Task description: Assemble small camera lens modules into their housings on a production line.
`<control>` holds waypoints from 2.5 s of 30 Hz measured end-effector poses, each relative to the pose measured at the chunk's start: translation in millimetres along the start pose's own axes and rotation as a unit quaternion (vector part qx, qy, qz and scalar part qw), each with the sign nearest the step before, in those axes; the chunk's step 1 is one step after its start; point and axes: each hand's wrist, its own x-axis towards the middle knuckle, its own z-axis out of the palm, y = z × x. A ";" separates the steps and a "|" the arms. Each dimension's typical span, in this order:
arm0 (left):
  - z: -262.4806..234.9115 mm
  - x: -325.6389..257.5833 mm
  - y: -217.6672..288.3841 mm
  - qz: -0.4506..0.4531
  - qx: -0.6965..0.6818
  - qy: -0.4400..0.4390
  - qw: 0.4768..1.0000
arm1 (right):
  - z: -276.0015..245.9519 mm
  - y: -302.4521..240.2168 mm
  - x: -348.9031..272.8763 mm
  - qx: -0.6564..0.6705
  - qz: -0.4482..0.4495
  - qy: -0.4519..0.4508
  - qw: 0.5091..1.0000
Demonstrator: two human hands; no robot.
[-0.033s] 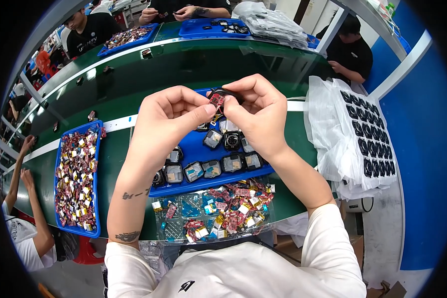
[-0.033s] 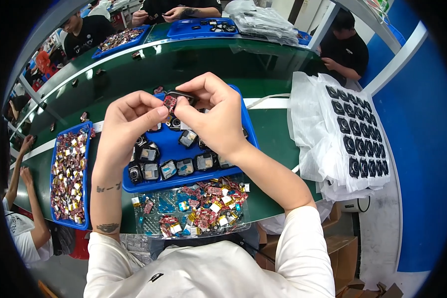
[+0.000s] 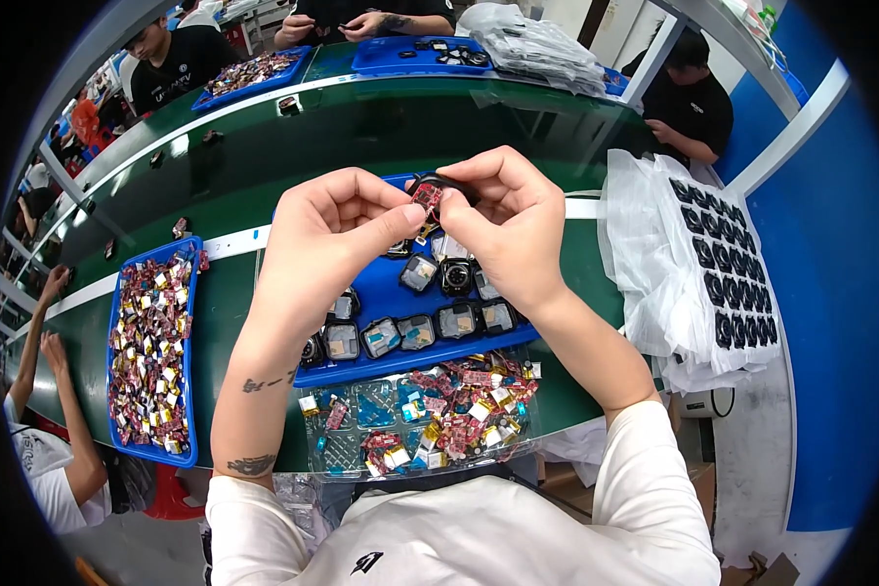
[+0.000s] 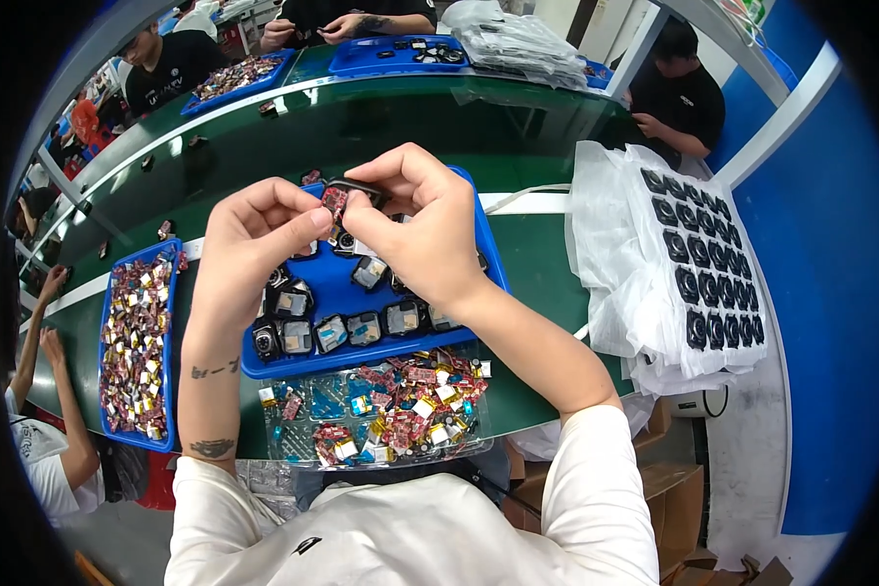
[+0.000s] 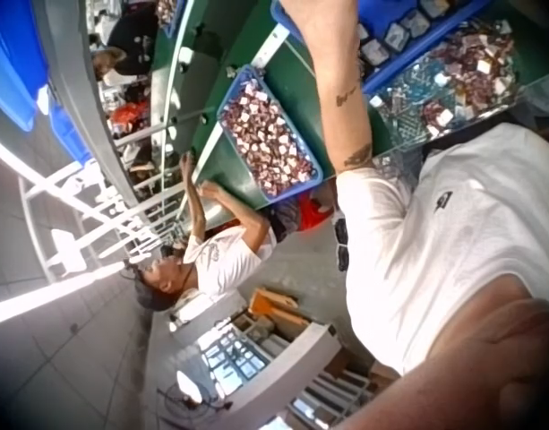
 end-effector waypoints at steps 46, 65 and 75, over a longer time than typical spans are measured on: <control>-45.3 -21.3 43.8 0.199 0.235 0.116 0.944 | 68.9 11.1 -33.4 -0.268 -0.296 -0.483 0.780; -38.5 -20.2 39.9 0.175 0.232 0.013 0.957 | 75.0 12.1 -52.6 -0.125 -0.139 -0.512 0.838; -28.5 -20.4 39.9 0.161 0.257 0.000 0.953 | 15.3 2.8 1.9 0.097 -0.069 -0.199 0.973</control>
